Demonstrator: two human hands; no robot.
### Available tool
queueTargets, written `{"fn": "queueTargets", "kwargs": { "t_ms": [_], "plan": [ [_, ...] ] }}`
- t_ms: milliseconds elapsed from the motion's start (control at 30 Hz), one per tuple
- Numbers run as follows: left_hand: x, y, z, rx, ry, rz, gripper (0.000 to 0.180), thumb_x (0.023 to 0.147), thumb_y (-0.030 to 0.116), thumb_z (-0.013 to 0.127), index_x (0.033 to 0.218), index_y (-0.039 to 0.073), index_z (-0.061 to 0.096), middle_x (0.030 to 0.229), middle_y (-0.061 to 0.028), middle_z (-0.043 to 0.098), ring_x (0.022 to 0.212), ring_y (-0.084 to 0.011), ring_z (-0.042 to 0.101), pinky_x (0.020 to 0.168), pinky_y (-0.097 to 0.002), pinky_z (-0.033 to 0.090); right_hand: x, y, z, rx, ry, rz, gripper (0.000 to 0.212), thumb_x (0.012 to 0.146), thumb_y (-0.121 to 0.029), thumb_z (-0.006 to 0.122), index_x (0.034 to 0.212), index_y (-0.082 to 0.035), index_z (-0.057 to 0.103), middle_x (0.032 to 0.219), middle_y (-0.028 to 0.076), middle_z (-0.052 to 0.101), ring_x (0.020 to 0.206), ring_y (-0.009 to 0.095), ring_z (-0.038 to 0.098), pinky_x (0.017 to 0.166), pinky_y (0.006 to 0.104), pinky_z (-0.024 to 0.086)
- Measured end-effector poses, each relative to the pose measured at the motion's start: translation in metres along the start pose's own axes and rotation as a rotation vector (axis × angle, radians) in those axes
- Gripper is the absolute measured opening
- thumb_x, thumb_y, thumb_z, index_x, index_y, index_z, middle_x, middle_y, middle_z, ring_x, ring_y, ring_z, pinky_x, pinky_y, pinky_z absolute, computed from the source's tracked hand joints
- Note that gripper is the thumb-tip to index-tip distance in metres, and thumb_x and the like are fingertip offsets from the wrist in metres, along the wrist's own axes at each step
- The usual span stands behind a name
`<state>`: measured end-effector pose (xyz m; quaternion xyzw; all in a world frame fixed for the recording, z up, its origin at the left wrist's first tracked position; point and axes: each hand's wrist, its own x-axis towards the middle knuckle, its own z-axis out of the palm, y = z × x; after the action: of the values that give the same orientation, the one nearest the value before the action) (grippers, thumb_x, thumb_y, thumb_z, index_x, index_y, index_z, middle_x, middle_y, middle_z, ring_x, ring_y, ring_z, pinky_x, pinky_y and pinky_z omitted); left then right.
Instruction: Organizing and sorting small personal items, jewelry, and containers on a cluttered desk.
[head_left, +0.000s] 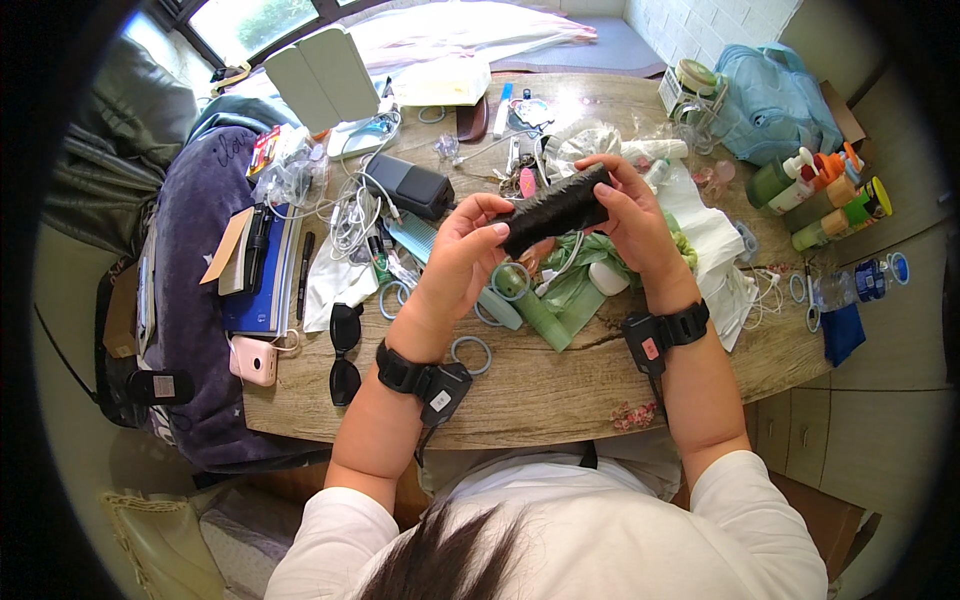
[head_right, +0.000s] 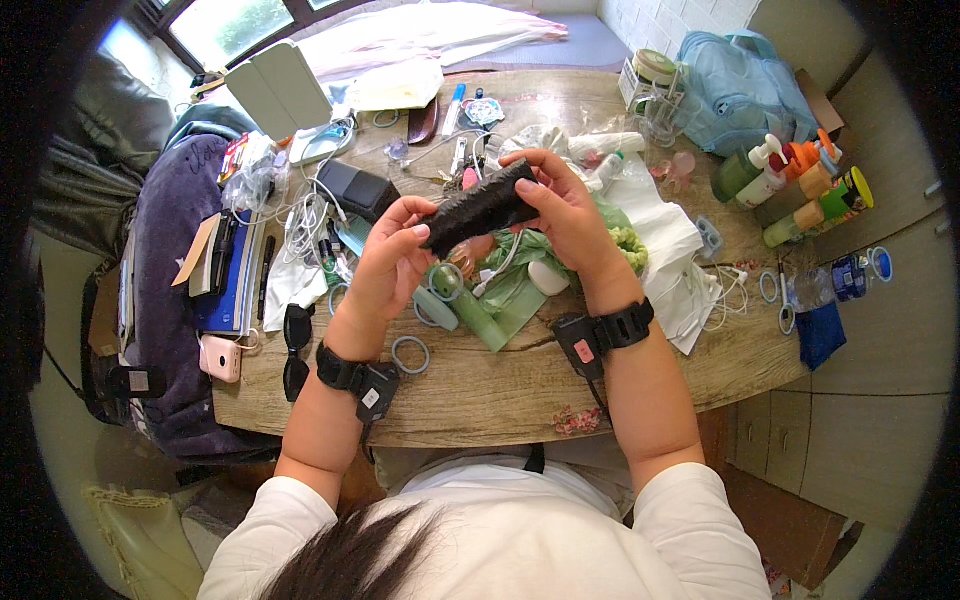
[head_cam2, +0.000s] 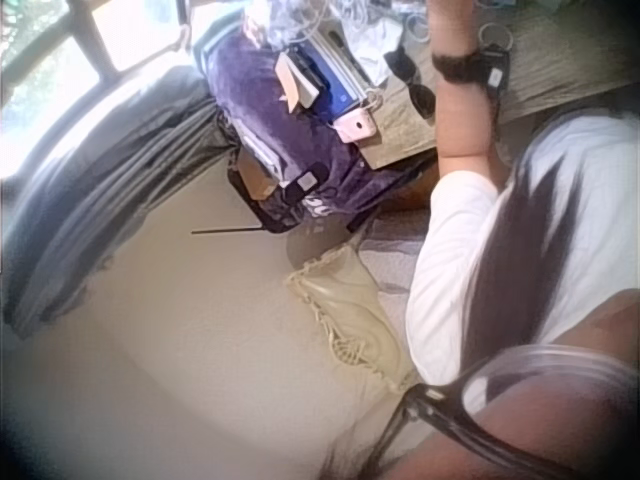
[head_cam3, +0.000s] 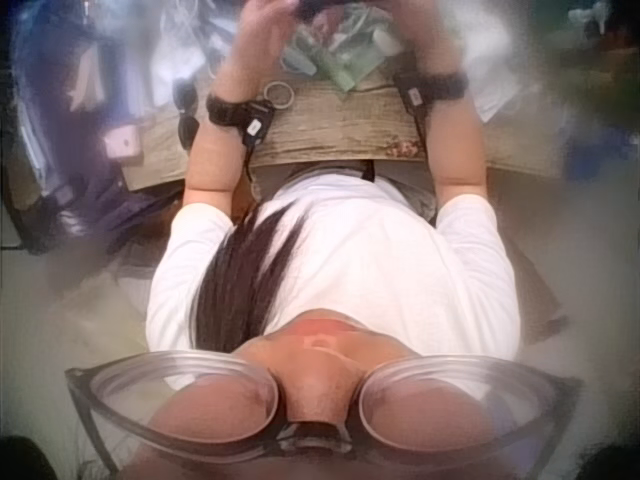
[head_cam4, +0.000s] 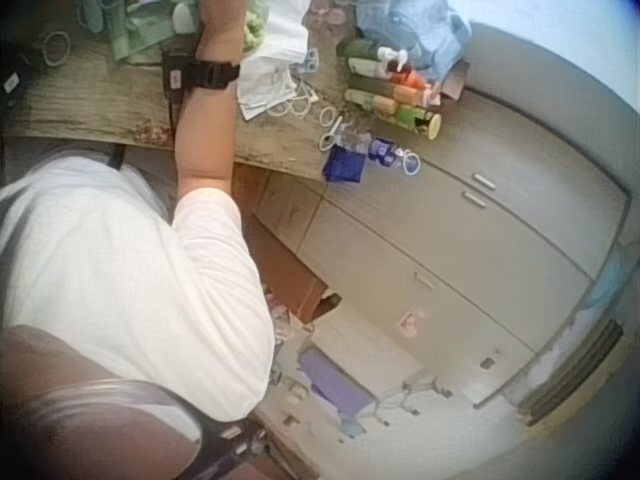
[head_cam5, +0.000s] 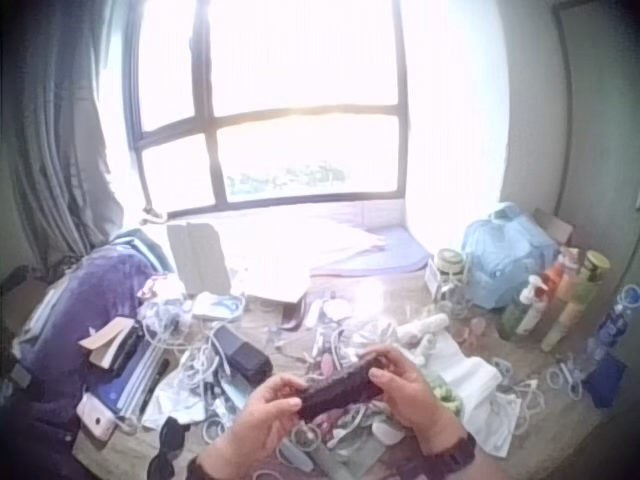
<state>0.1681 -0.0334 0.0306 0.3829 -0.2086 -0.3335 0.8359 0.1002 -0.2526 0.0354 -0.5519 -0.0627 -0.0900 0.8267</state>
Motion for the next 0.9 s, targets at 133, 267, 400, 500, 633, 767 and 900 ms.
{"fn": "queueTargets", "kwargs": {
  "t_ms": [133, 267, 400, 500, 633, 767, 900],
  "plan": [
    [-0.005, 0.003, 0.008, 0.119, 0.007, -0.118, 0.041, 0.086, 0.012, 0.064, 0.122, 0.003, 0.045, 0.109, -0.0081, 0.053, 0.102, -0.0149, 0.053, 0.088, -0.0290, 0.048, -0.002, -0.006, 0.002, 0.063, -0.051, -0.027, 0.030, 0.088, -0.010, 0.052, 0.117, -0.004, 0.055, 0.099, 0.003, 0.059, 0.086, 0.010, 0.062, 0.071, 0.0248, 0.055],
    [-0.013, 0.009, 0.019, 0.404, -0.198, -0.079, 0.055, 0.086, 0.025, 0.067, 0.130, 0.003, 0.043, 0.113, -0.0098, 0.056, 0.104, -0.0155, 0.055, 0.087, -0.0293, 0.046, -0.007, -0.017, 0.007, -0.015, -0.202, -0.014, 0.029, 0.087, -0.008, 0.052, 0.115, -0.003, 0.057, 0.103, 0.004, 0.061, 0.087, 0.010, 0.061, 0.074, 0.0245, 0.053],
    [-0.020, 0.016, 0.033, 0.668, -0.158, -0.043, 0.053, 0.083, 0.026, 0.072, 0.126, 0.004, 0.048, 0.102, -0.0073, 0.060, 0.088, -0.0146, 0.059, 0.078, -0.0298, 0.049, -0.009, -0.018, 0.017, -0.123, -0.243, -0.100, 0.029, 0.088, -0.014, 0.058, 0.115, -0.003, 0.059, 0.106, 0.003, 0.061, 0.088, 0.008, 0.060, 0.072, 0.0219, 0.052],
    [-0.020, 0.018, 0.040, 1.003, -0.252, 0.092, 0.049, 0.086, 0.028, 0.069, 0.122, 0.001, 0.049, 0.092, -0.0065, 0.062, 0.083, -0.0124, 0.060, 0.074, -0.0263, 0.049, -0.010, -0.019, 0.019, -0.135, -0.272, -0.081, 0.029, 0.088, -0.014, 0.060, 0.114, -0.002, 0.060, 0.102, 0.002, 0.059, 0.079, 0.005, 0.058, 0.063, 0.0184, 0.049],
    [-0.025, 0.002, 0.034, 0.626, -0.194, -0.097, 0.040, 0.090, 0.028, 0.064, 0.116, 0.000, 0.051, 0.091, -0.0070, 0.063, 0.079, -0.0136, 0.061, 0.071, -0.0255, 0.049, -0.011, -0.023, 0.025, -0.060, -0.330, -0.067, 0.028, 0.087, -0.012, 0.060, 0.113, -0.001, 0.061, 0.094, 0.001, 0.057, 0.069, 0.003, 0.055, 0.054, 0.0161, 0.045],
    [-0.027, 0.002, 0.046, 0.088, -0.295, -0.402, 0.031, 0.092, 0.026, 0.060, 0.111, 0.002, 0.052, 0.083, -0.0052, 0.061, 0.070, -0.0123, 0.060, 0.063, -0.0243, 0.049, -0.011, -0.019, 0.016, 0.016, -0.384, -0.045, 0.030, 0.086, -0.011, 0.060, 0.114, -0.001, 0.060, 0.095, 0.001, 0.056, 0.066, 0.003, 0.054, 0.054, 0.0156, 0.044],
    [-0.028, 0.000, 0.047, 0.123, -0.220, -0.420, 0.029, 0.092, 0.025, 0.060, 0.109, 0.004, 0.051, 0.074, -0.0020, 0.056, 0.059, -0.0095, 0.055, 0.053, -0.0236, 0.045, -0.013, -0.025, 0.021, -0.026, -0.325, -0.031, 0.031, 0.086, -0.016, 0.060, 0.113, -0.001, 0.061, 0.098, 0.001, 0.056, 0.063, 0.003, 0.052, 0.052, 0.0154, 0.042]
  ]
}}
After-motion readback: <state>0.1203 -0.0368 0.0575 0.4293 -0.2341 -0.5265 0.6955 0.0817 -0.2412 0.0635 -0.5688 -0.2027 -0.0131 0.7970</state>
